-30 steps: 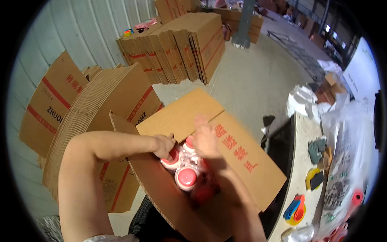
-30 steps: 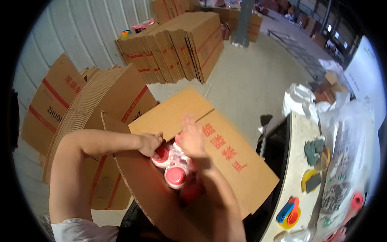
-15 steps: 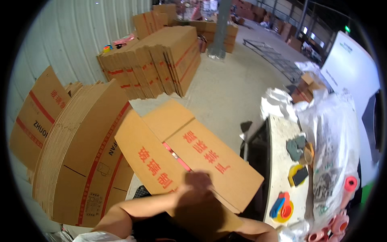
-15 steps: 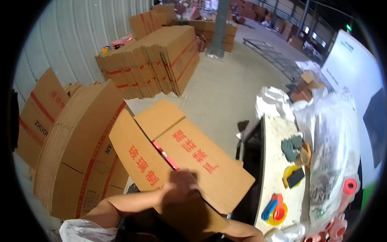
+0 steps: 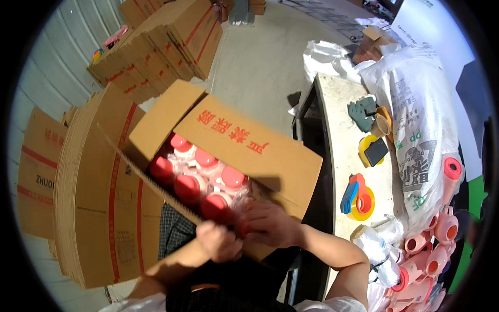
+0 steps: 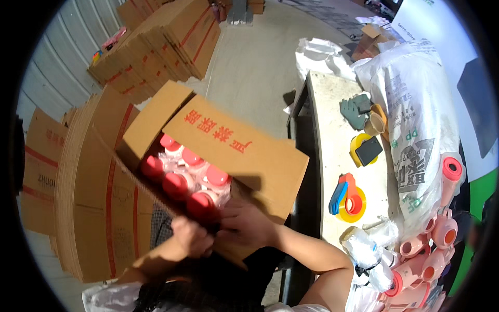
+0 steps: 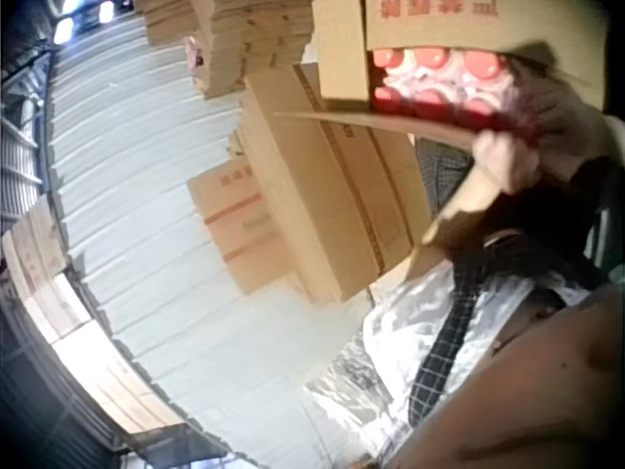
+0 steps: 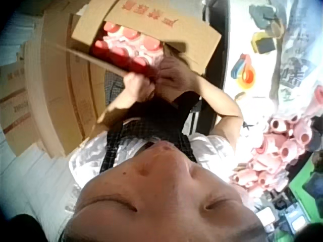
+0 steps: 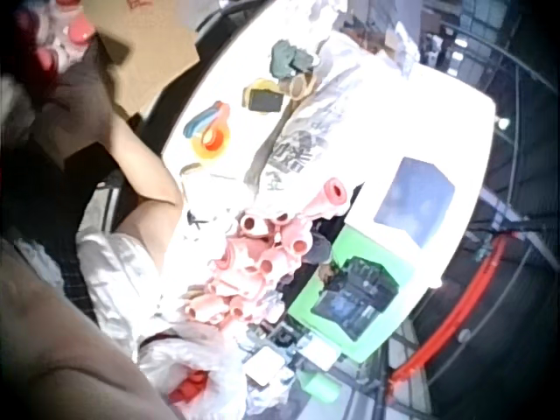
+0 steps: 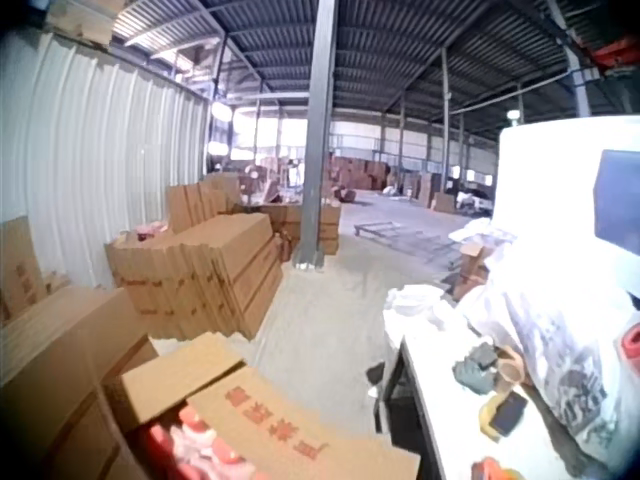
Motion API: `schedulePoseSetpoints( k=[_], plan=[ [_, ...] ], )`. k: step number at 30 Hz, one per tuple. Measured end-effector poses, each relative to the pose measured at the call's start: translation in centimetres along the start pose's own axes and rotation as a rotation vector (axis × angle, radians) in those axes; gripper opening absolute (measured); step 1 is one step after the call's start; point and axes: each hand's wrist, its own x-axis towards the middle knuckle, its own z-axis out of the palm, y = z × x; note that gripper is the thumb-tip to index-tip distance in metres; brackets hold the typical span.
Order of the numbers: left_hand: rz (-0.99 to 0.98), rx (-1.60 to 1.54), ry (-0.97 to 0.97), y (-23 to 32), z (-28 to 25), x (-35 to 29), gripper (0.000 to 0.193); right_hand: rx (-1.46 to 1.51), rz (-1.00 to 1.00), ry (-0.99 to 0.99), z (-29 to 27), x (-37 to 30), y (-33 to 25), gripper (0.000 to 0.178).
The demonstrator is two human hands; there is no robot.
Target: The person assembles pink plastic pitchers by inserting a copper-colored coil into the body and screwing on a red lid. The person then places the assembled pitchers into a cardboard box.
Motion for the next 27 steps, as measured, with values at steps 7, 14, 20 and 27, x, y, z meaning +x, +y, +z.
schedulePoseSetpoints(
  k=[7, 14, 20, 27],
  plan=[
    [-0.127, -0.193, 0.133, -4.0, 5.9, 3.1, 0.02, 0.062, 0.025, 0.176, -1.8, -4.1, -2.0, 0.022],
    [-0.518, -0.256, -0.254, -4.1, 13.5, -2.5, 0.017, -0.121, 0.0, 0.138, -0.1, -5.5, -5.5, 0.026],
    [-0.289, 0.331, -1.137, -3.2, 18.7, -4.0, 0.031, -0.139, 0.001, 0.151, 2.3, -3.8, -4.7, 0.025],
    [-0.763, -0.261, -0.089, -3.5, 6.6, -0.4, 0.057, -0.578, 0.41, 0.11, 8.7, -3.4, -1.5, 0.074]
  ],
)
